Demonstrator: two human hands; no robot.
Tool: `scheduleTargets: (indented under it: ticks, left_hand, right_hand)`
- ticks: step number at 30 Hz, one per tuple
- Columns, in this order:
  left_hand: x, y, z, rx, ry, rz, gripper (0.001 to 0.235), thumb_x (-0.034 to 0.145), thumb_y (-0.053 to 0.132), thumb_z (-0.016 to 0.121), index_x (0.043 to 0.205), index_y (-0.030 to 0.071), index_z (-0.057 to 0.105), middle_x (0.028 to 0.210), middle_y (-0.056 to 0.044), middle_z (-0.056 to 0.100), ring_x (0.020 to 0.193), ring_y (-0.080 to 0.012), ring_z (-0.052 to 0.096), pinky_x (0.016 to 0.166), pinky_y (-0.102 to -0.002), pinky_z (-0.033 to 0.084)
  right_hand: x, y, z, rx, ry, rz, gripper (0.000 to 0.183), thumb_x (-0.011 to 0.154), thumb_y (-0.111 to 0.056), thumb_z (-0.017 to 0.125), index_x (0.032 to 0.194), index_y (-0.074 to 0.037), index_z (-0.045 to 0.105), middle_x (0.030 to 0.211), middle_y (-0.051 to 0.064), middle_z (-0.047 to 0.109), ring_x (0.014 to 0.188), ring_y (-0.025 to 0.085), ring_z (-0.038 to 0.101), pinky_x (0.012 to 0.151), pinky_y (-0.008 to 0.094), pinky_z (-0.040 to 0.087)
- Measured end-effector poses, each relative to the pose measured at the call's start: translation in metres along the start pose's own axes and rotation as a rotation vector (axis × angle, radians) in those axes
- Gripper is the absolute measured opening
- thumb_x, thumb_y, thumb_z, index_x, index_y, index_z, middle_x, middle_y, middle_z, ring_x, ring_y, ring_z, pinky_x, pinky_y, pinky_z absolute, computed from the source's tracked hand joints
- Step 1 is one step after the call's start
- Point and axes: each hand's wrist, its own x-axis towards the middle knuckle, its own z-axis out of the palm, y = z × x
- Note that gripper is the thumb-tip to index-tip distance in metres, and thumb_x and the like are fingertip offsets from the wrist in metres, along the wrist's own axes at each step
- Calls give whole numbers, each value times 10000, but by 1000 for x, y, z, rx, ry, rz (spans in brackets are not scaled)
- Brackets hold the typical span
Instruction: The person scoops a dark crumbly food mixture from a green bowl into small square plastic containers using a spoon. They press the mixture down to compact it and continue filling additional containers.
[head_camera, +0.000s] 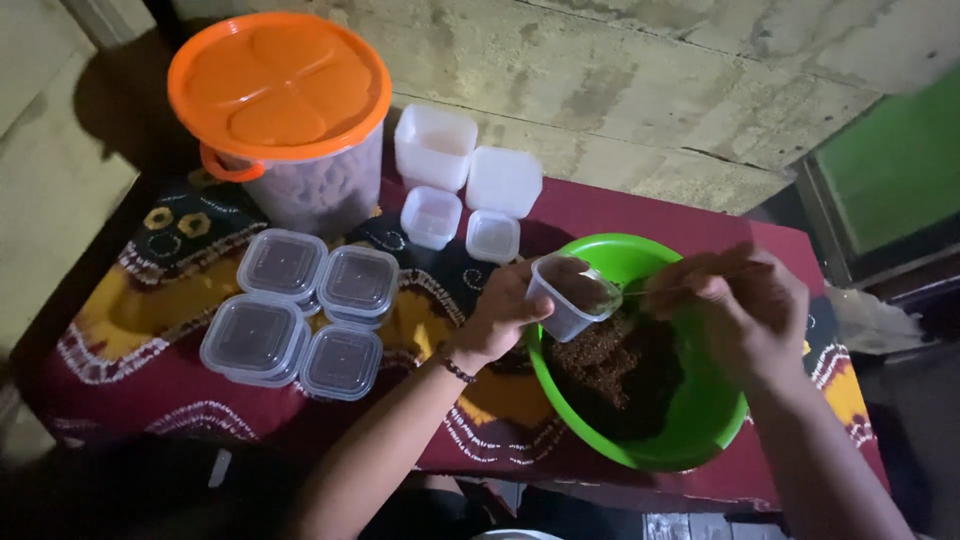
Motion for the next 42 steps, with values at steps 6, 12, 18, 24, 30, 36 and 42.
scheduleTargets:
  ticks: [6, 12, 18, 24, 30, 36, 42]
  left_hand:
    - [1, 7, 4, 27, -76, 14, 707, 975, 474, 743, 1394, -70, 576, 1330, -190, 668, 1269, -317, 647, 1126, -417, 540]
    - [4, 6, -1, -39, -186, 56, 615, 1075, 401, 626, 1462, -64, 514, 1528, -213, 527, 1434, -372, 525, 1217, -510, 501]
    - [5, -4, 10, -94, 21, 33, 568, 1006, 300, 636, 1388, -116, 579, 1283, -280, 668, 1212, -317, 648, 1062, -504, 514]
    - [3, -13, 1, -163, 69, 8, 631, 915, 266, 724, 1386, -116, 550, 1350, -296, 619, 1269, -357, 612, 1090, -525, 491]
    - [7, -11, -4, -95, 62, -77, 846, 757, 324, 892, 1349, -171, 543, 1301, -357, 611, 1229, -452, 608, 1065, -625, 480]
    - [7, -8, 8, -105, 86, -102, 915, 732, 377, 928, 1361, -169, 551, 1315, -339, 618, 1257, -414, 596, 1089, -553, 487]
    - [4, -24, -23, -7, 133, -84, 971, 705, 336, 933, 1401, -184, 498, 1284, -378, 608, 1222, -411, 605, 1072, -572, 500]
  right_hand:
    - [-2, 17, -11, 104, 27, -9, 68, 1090, -144, 589, 1047, -92, 597, 1010, 112, 710, 906, 227, 742, 748, 316, 681]
    - [-7, 29, -8, 180, 19, -4, 98, 1118, -76, 505, 1169, -73, 588, 1038, 133, 708, 931, 260, 731, 801, 350, 660]
    - [-11, 52, -2, 69, 172, 57, 152, 1064, -94, 522, 1114, 44, 483, 850, 304, 680, 766, 308, 727, 659, 373, 649]
    - [-15, 51, -10, 59, 190, 42, 141, 1052, -53, 491, 1140, 55, 470, 906, 319, 694, 832, 348, 738, 672, 441, 670]
    - [-8, 43, -13, 19, 127, 27, 143, 1041, -31, 498, 1134, 78, 499, 917, 301, 721, 839, 332, 756, 673, 423, 659]
    - [-7, 31, -6, -166, 64, -15, 103, 989, 6, 557, 1068, 72, 561, 866, 224, 746, 791, 257, 762, 684, 380, 627]
    - [-2, 54, -22, -131, 45, -100, 78, 968, 74, 570, 1042, 51, 556, 847, 230, 709, 659, 211, 665, 581, 348, 561]
